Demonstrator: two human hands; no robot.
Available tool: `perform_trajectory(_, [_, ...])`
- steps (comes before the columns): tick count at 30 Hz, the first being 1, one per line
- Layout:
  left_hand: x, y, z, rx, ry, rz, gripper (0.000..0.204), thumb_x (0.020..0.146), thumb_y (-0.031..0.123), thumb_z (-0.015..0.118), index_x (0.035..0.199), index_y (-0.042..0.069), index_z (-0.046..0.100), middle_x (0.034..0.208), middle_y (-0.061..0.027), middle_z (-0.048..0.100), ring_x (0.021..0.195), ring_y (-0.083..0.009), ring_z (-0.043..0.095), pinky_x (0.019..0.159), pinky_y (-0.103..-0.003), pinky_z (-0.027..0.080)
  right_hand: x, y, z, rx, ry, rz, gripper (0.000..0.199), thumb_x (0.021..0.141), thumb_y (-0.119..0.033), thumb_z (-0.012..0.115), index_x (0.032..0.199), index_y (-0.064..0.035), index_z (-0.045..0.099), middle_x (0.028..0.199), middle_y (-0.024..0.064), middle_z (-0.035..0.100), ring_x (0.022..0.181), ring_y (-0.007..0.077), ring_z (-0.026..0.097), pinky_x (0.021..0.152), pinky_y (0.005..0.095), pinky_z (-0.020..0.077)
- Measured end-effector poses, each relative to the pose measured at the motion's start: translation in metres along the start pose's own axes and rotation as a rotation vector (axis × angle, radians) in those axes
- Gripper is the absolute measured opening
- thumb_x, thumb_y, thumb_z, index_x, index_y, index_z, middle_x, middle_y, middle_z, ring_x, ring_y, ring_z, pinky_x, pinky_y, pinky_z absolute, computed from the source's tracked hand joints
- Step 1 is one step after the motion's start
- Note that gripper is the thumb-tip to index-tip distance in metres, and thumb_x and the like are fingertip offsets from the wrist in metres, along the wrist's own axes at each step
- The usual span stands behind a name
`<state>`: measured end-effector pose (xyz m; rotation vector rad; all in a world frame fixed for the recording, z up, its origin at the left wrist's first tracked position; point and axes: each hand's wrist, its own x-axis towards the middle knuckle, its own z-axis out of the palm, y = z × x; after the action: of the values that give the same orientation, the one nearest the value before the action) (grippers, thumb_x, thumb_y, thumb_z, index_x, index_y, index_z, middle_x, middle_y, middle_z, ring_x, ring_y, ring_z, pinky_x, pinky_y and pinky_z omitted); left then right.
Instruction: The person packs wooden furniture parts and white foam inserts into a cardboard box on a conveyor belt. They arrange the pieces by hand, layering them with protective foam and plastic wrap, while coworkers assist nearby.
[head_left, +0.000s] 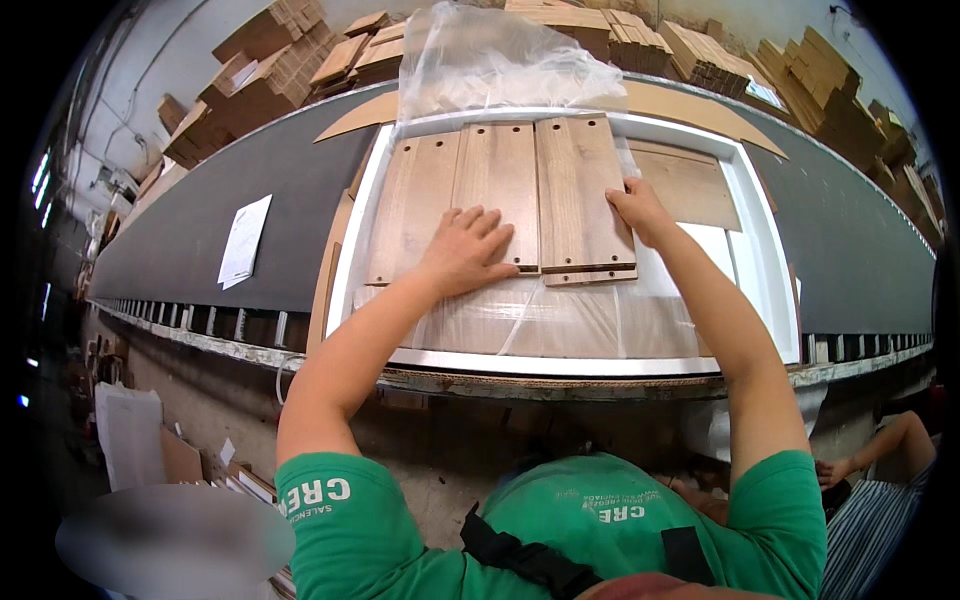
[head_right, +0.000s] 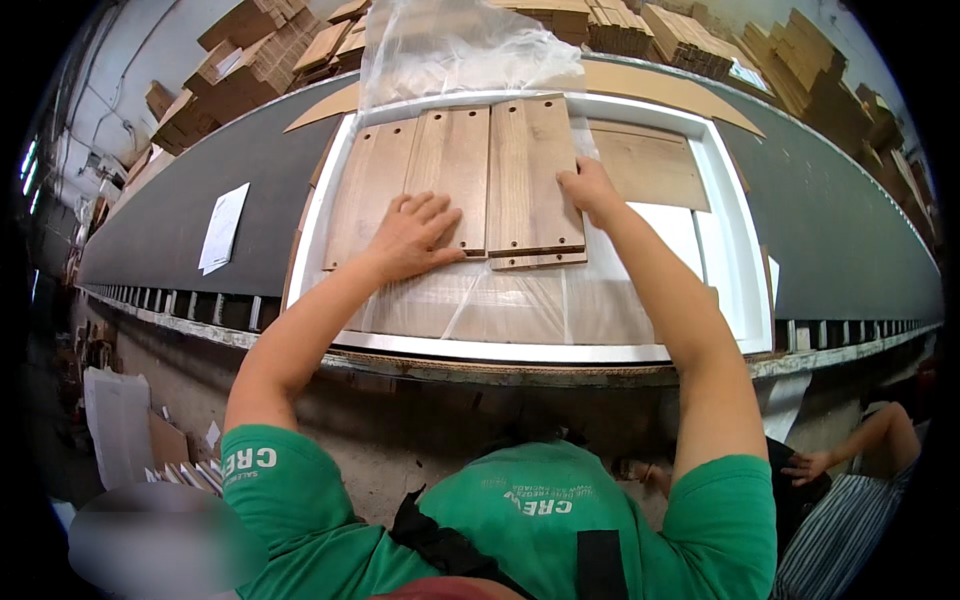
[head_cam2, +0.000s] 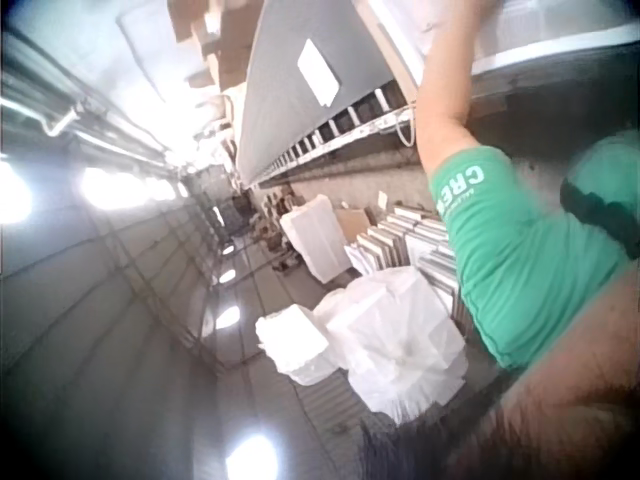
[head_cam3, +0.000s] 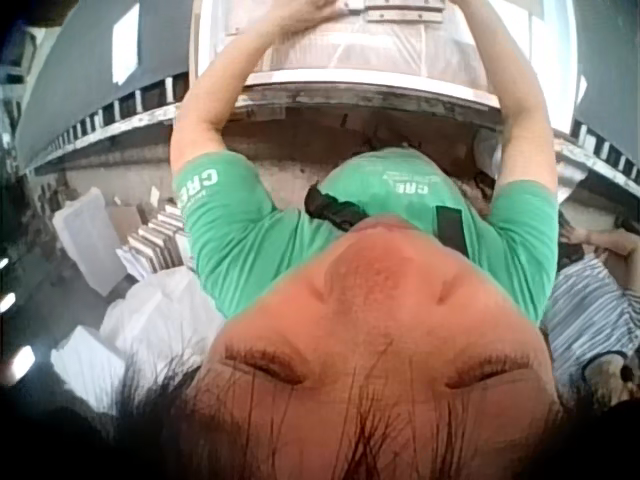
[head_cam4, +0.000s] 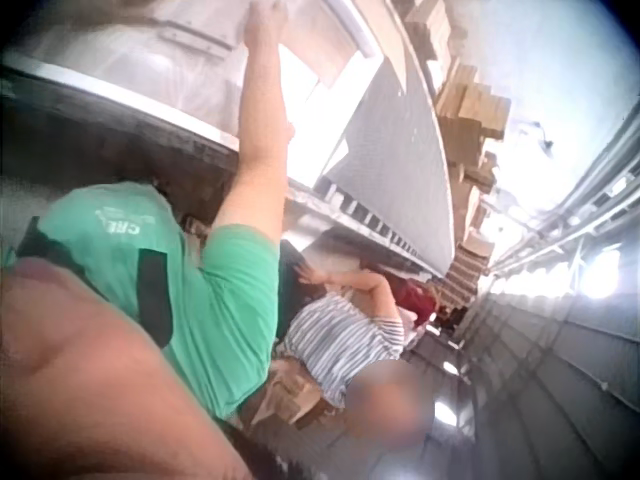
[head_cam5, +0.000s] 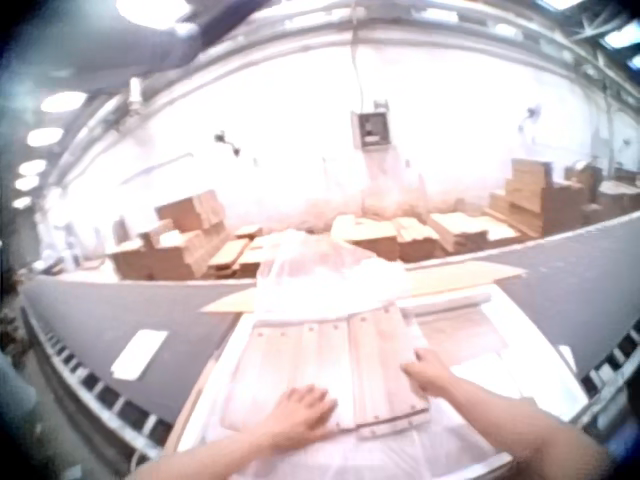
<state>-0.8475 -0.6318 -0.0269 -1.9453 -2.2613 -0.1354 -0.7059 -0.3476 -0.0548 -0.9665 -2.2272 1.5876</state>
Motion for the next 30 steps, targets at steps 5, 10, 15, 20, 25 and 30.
perform_trajectory(5, [-0.013, 0.004, -0.004, -0.043, 0.097, 0.043, 0.056, 0.076, 0.044, 0.068, 0.119, 0.009, 0.056, 0.128, -0.0134, 0.051, 0.122, -0.0316, 0.043, 0.1, -0.046, 0.031, -0.007, -0.012, -0.009, -0.511, 0.059, -0.082, 0.045, 0.08, -0.019, 0.06, 0.116, 0.0063, 0.054, 0.106, 0.0214, 0.062, 0.095, 0.0309, 0.061, 0.081, 0.0376, 0.0478])
perform_trajectory(10, [-0.01, 0.009, -0.004, 0.026, 0.131, 0.168, 0.045, 0.075, 0.031, 0.071, 0.113, 0.01, 0.059, 0.121, -0.0113, 0.057, 0.116, -0.0287, 0.051, 0.094, -0.042, 0.037, -0.017, 0.0, 0.005, -0.362, 0.088, -0.088, 0.06, 0.079, -0.016, 0.061, 0.131, 0.0041, 0.04, 0.108, 0.0215, 0.062, 0.096, 0.0293, 0.061, 0.082, 0.0356, 0.0482])
perform_trajectory(15, [-0.019, 0.001, -0.005, -0.168, 0.122, 0.018, 0.049, 0.07, 0.029, 0.075, 0.113, 0.012, 0.059, 0.123, -0.0124, 0.055, 0.115, -0.0294, 0.051, 0.095, -0.041, 0.037, -0.063, -0.011, -0.028, -0.296, -0.244, -0.163, 0.081, 0.077, -0.022, 0.069, 0.143, -0.0077, 0.025, 0.13, 0.0266, 0.044, 0.111, 0.0309, 0.053, 0.092, 0.0356, 0.0458])
perform_trajectory(20, [-0.057, -0.036, -0.032, -0.14, -0.013, -0.24, 0.065, 0.071, 0.039, 0.075, 0.126, 0.012, 0.054, 0.13, -0.0222, 0.049, 0.119, -0.0374, 0.046, 0.099, -0.045, 0.037, -0.114, 0.004, -0.019, -0.681, -0.187, -0.537, 0.073, 0.078, -0.026, 0.07, 0.14, -0.016, 0.033, 0.14, 0.0281, 0.031, 0.125, 0.0442, 0.036, 0.104, 0.0444, 0.0348])
perform_trajectory(25, [-0.069, -0.033, -0.027, -0.044, -0.069, -0.33, 0.063, 0.075, 0.042, 0.072, 0.126, 0.01, 0.054, 0.132, -0.0237, 0.047, 0.12, -0.0382, 0.047, 0.099, -0.041, 0.039, -0.112, -0.027, -0.012, -0.867, -0.359, -0.593, 0.052, 0.079, -0.023, 0.068, 0.124, -0.0071, 0.047, 0.128, 0.0259, 0.041, 0.111, 0.042, 0.047, 0.094, 0.0454, 0.0431])
perform_trajectory(30, [-0.075, -0.042, -0.033, -0.274, 0.007, -0.249, 0.057, 0.07, 0.029, 0.077, 0.119, 0.005, 0.058, 0.125, -0.0221, 0.052, 0.113, -0.0365, 0.051, 0.095, -0.041, 0.043, -0.104, -0.004, -0.008, -0.852, -0.286, -0.632, 0.038, 0.078, -0.021, 0.066, 0.109, -0.0035, 0.054, 0.119, 0.0212, 0.047, 0.103, 0.0412, 0.051, 0.086, 0.0456, 0.0457])
